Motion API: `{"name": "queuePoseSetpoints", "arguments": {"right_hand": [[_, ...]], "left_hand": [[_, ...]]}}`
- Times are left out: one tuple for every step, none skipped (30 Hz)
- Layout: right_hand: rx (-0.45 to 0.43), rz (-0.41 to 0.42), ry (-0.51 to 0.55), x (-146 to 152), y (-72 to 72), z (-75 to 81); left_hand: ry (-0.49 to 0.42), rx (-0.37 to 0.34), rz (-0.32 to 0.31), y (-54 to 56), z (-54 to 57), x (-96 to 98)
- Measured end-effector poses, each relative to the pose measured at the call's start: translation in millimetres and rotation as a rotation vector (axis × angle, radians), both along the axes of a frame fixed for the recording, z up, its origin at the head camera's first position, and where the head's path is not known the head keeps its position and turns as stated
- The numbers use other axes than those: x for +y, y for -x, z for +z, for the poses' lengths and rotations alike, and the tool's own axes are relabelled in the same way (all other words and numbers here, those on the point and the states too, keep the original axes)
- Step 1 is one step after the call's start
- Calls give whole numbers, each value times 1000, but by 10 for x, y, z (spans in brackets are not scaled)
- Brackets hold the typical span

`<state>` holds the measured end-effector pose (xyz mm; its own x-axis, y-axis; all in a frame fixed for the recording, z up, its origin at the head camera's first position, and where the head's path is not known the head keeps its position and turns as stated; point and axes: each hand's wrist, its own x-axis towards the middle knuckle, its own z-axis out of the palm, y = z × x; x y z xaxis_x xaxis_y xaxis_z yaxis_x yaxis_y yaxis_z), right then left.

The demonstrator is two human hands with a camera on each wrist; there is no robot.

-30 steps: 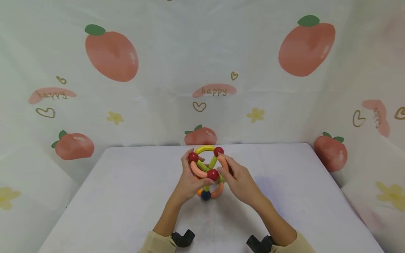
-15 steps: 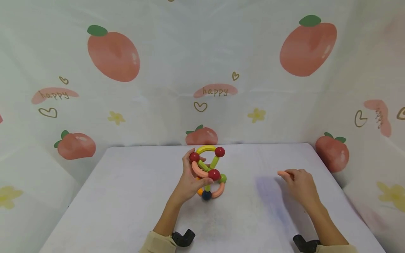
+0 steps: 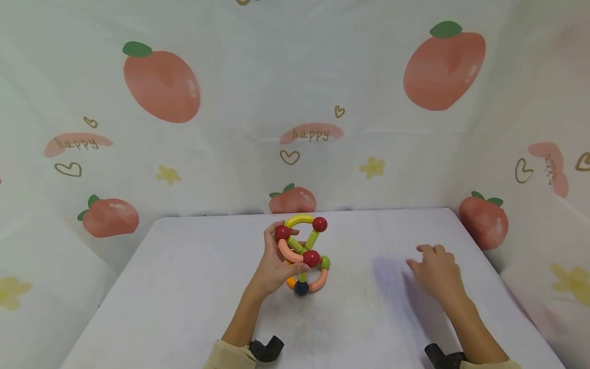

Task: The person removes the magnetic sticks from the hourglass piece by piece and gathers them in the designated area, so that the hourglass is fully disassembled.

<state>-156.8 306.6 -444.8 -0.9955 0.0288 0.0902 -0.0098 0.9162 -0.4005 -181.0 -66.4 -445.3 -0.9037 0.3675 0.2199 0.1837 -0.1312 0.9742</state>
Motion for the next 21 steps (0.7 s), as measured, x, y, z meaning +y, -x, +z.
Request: {"name": "queuePoseSetpoints", "arguments": {"right_hand": [[33, 53, 42, -130, 11, 81], [62, 115, 87, -272, 19, 167], [80, 177, 130, -419, 28, 255], [94, 235, 171, -568, 37, 333], [102, 278, 208, -719, 51, 395], [109, 313, 236, -862, 73, 450], [116, 345, 256, -994, 112, 479], [115, 371, 278, -1118, 156, 501], [113, 391, 297, -1229, 212, 508], [119, 414, 321, -1320, 271, 505], [130, 435, 342, -1398, 329, 497], [145, 454, 359, -1459, 383, 484], [163, 471, 372, -1507, 428, 467], [186, 484, 381, -1543, 462, 451], [198, 489, 392, -1570, 489, 436], [209, 493, 403, -1590, 510, 424], [215, 496, 413, -1602, 525, 414], [216, 496, 424, -1612, 538, 409], [215, 495, 432, -1618, 548, 409], [212, 495, 443, -1623, 556, 411], [202, 494, 452, -1627, 563, 417]], "left_hand": [[-2, 0, 1, -2, 1, 2], [-5, -1, 4, -5, 3, 5], [-8, -1, 5, -5, 3, 5], [-12, -1, 6, -6, 2, 3], [-13, 0, 7, -8, 1, -1], [-14, 2, 9, -8, -1, -4], [-14, 6, 12, -9, -8, -11], [-16, 10, 13, -11, -15, -17], [-20, 18, 13, -10, -22, -22], [-22, 25, 13, -11, -27, -24], [-26, 32, 9, -10, -33, -22], [-32, 40, 1, -7, -39, -18], [-33, 45, -4, -7, -43, -13], [-37, 47, -9, -7, -45, -9], [-40, 49, -12, -7, -46, -5], [-41, 51, -14, -6, -47, -2], [-43, 51, -12, -4, -46, -1], [-47, 51, -8, -2, -45, -2], [-48, 51, -2, 0, -41, -3], [-51, 55, 2, 4, -37, -5], [-52, 56, 5, 8, -35, -6]]}}
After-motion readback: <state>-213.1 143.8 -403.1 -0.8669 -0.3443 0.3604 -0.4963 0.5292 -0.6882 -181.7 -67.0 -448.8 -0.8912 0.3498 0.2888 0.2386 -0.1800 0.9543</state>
